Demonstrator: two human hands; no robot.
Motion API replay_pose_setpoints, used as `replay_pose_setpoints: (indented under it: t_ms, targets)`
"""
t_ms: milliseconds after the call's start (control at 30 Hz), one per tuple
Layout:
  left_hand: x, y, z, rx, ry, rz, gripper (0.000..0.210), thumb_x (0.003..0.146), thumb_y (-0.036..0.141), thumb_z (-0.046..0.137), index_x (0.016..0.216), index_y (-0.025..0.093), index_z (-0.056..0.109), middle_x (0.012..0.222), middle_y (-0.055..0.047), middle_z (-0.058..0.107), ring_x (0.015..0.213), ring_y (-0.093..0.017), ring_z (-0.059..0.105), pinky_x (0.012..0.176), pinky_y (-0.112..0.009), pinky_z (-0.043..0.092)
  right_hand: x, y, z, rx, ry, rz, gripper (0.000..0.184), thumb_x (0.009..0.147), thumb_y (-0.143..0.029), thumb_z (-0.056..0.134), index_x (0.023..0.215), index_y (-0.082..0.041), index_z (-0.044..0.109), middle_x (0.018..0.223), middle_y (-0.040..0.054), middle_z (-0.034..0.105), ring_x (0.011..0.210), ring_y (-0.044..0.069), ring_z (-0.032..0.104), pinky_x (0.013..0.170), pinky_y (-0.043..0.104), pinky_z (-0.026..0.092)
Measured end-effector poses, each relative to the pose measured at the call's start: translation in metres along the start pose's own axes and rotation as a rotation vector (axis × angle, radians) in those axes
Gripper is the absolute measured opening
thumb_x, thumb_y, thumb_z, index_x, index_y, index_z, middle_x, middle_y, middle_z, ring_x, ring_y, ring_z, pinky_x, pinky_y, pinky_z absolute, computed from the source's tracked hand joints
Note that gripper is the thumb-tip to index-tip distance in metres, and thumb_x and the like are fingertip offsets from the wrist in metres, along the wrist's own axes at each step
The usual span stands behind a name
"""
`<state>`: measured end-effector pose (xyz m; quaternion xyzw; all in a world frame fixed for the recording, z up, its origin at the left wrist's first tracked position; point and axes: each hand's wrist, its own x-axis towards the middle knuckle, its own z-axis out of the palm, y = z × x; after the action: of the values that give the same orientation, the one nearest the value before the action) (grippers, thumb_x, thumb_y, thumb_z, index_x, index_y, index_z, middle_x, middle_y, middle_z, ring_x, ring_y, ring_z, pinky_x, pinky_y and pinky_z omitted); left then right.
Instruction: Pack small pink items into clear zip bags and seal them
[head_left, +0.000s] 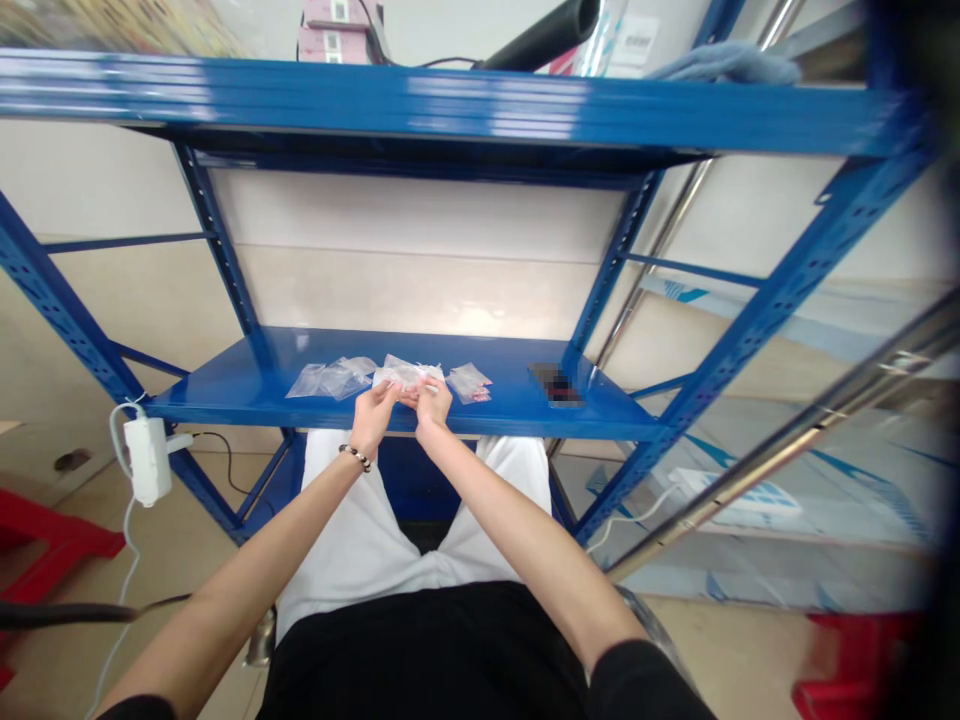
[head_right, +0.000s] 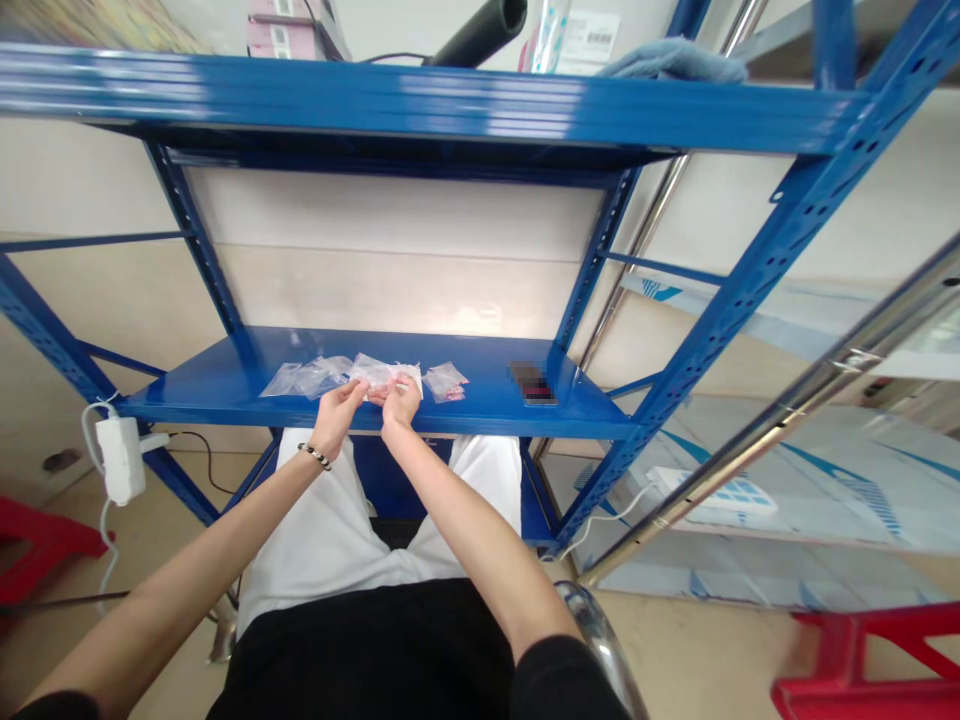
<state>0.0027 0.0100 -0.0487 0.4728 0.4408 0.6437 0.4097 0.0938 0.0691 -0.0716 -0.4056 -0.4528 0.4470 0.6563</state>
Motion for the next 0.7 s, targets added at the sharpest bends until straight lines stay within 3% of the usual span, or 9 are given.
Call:
replay_pose_setpoints:
  t_ms: [100,200,300,367,433,533,600,700]
  targets:
    - [0.013,-0.005,-0.002,-0.029,0.017,-0.019,0.047,0.073,0.044,0.075,0.103,0.007,0.073,0.092,-0.013,0.076,0.094,-0.028,0.07,0.089,-0.039,0.053,-0.012,0.01,0.005,0.077,0.029,0.061,0.015,0.088,-0.031,0.055,0.098,-0.021,0.051,0.064,-0.0011,0.064,0.055,0.019,0.068,0.053,0.029,0.059]
    - [0.023,-0.009,-0.001,-0.088,0.062,-0.08,0.038,0.075,0.042,0.071,0.09,0.008,0.073,0.085,-0.013,0.075,0.084,-0.026,0.072,0.08,-0.038,0.055,-0.006,0.007,0.003,0.091,0.003,0.057,0.019,0.084,-0.031,0.06,0.097,-0.021,0.053,0.07,-0.0005,0.064,0.058,0.018,0.068,0.053,0.028,0.059]
    - [0.021,-0.012,0.001,-0.067,0.047,-0.159,0.037,0.081,0.042,0.065,0.096,0.009,0.071,0.096,-0.017,0.075,0.089,-0.027,0.072,0.079,-0.037,0.055,0.018,-0.011,-0.007,-0.096,-0.069,-0.045,0.016,0.086,-0.031,0.057,0.095,-0.019,0.057,0.074,0.0016,0.065,0.06,0.017,0.068,0.05,0.024,0.055]
    - [0.016,-0.013,0.0,0.008,-0.011,-0.155,0.039,0.086,0.041,0.06,0.106,0.009,0.069,0.103,-0.018,0.074,0.095,-0.027,0.071,0.081,-0.038,0.055,0.041,-0.029,-0.018,-0.336,-0.144,-0.137,0.017,0.09,-0.03,0.051,0.096,-0.017,0.06,0.073,0.0028,0.066,0.058,0.016,0.067,0.048,0.023,0.051]
    - [0.009,-0.014,-0.004,0.151,-0.063,-0.042,0.038,0.09,0.04,0.054,0.108,0.01,0.069,0.104,-0.017,0.074,0.099,-0.028,0.07,0.086,-0.039,0.053,0.064,-0.048,-0.027,-0.621,-0.251,-0.232,0.019,0.091,-0.026,0.048,0.096,-0.015,0.063,0.072,0.0031,0.067,0.055,0.015,0.064,0.05,0.023,0.049]
    - [0.008,-0.015,-0.015,0.465,-0.092,0.251,0.035,0.094,0.038,0.047,0.105,0.016,0.072,0.107,-0.013,0.073,0.106,-0.028,0.066,0.094,-0.041,0.047,0.091,-0.071,-0.033,-0.748,-0.347,-0.296,0.011,0.084,-0.018,0.058,0.081,-0.015,0.069,0.065,0.0024,0.066,0.059,0.015,0.062,0.062,0.024,0.048]
    - [0.016,-0.016,-0.022,0.624,-0.06,0.402,0.032,0.095,0.036,0.046,0.105,0.019,0.071,0.109,-0.011,0.072,0.106,-0.028,0.064,0.095,-0.041,0.045,0.101,-0.082,-0.031,-0.788,-0.419,-0.348,0.008,0.081,-0.015,0.063,0.076,-0.015,0.071,0.065,0.0026,0.067,0.065,0.015,0.062,0.068,0.024,0.047]
    - [0.042,-0.021,-0.03,0.684,0.011,0.496,0.031,0.091,0.037,0.055,0.113,0.018,0.065,0.106,-0.011,0.069,0.102,-0.026,0.063,0.091,-0.04,0.047,0.107,-0.093,-0.019,-0.947,-0.613,-0.521,0.013,0.083,-0.011,0.06,0.081,-0.015,0.073,0.074,0.0041,0.07,0.071,0.014,0.061,0.072,0.023,0.043]
